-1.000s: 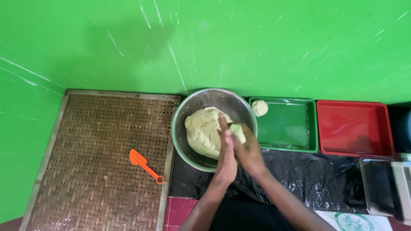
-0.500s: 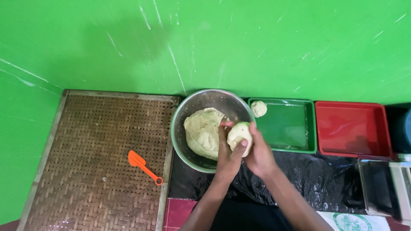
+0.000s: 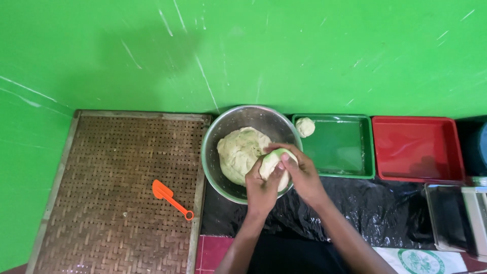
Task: Portioning a large mass of dough into smaller balls and placing them into a tray
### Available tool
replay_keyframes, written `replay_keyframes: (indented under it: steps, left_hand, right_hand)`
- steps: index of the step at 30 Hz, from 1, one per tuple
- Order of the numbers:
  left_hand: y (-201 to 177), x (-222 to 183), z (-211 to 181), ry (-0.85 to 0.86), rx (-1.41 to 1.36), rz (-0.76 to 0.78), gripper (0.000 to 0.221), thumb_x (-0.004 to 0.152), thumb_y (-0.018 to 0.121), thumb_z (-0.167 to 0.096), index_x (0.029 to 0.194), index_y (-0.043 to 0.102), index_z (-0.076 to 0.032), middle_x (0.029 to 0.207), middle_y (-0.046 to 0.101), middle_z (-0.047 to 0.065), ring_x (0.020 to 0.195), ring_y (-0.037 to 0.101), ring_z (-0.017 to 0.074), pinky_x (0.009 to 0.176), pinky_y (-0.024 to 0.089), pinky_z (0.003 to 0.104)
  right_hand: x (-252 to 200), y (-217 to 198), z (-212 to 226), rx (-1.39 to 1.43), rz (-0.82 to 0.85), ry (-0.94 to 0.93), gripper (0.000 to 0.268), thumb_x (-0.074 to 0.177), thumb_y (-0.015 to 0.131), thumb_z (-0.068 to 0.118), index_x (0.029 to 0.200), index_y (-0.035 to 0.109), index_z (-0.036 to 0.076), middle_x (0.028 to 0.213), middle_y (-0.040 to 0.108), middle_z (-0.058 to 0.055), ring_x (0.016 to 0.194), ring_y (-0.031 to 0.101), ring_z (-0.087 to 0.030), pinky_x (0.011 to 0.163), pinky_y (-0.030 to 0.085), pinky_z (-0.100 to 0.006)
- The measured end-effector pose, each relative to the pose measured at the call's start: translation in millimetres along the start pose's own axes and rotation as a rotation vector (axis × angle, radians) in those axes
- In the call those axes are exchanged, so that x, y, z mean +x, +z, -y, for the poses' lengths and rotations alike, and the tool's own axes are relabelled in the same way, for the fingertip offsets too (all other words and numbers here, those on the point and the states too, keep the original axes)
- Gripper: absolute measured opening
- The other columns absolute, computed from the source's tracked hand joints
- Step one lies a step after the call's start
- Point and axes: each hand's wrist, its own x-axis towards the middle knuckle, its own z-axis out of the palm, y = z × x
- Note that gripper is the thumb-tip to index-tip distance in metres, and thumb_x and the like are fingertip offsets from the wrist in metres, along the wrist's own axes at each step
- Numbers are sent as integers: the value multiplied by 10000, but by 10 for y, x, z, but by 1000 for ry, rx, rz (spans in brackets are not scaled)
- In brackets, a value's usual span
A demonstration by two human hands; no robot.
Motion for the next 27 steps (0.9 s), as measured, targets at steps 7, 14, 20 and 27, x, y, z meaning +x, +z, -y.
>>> replay_keyframes:
  steps: [7,14,20,27]
  left_hand:
    - [-105,-3,-200,-293,120,287,652,1030,368,-383,1538,327,24,1366,544,375,1333,511,472,1110,409,615]
    - [-127,9,-89,72,167,162,376,1002,587,-268,1283,631,-22,1071,729,202,1051,621,173,897,559,424]
    - [-191,56,-58,-117,-89,194,438,998,558,-255,1355,507,-6,1122,575,243,992,585,278,765,563,411]
    - [-49,-74,273,-112,-326,107,586,1039,474,-376,1459,415,28,1347,606,283,1247,608,355,1029,525,525]
  right_hand:
    - [57,104,179,125,-179,67,329,1072,499,262,1116,777,91,763,697,-79,587,554,-118,515,495,-229]
    - [2,29,37,50,-153,89,315,1068,501,229,1174,755,76,825,661,-46,698,544,-111,625,501,-238]
    - [37,-24,47,15,-90,85,325,1057,513,245,1192,720,33,732,637,-79,593,579,-139,548,525,-243]
    - [57,84,298,-33,-196,0,334,1074,470,221,1202,722,44,844,668,-110,740,556,-175,697,516,-289]
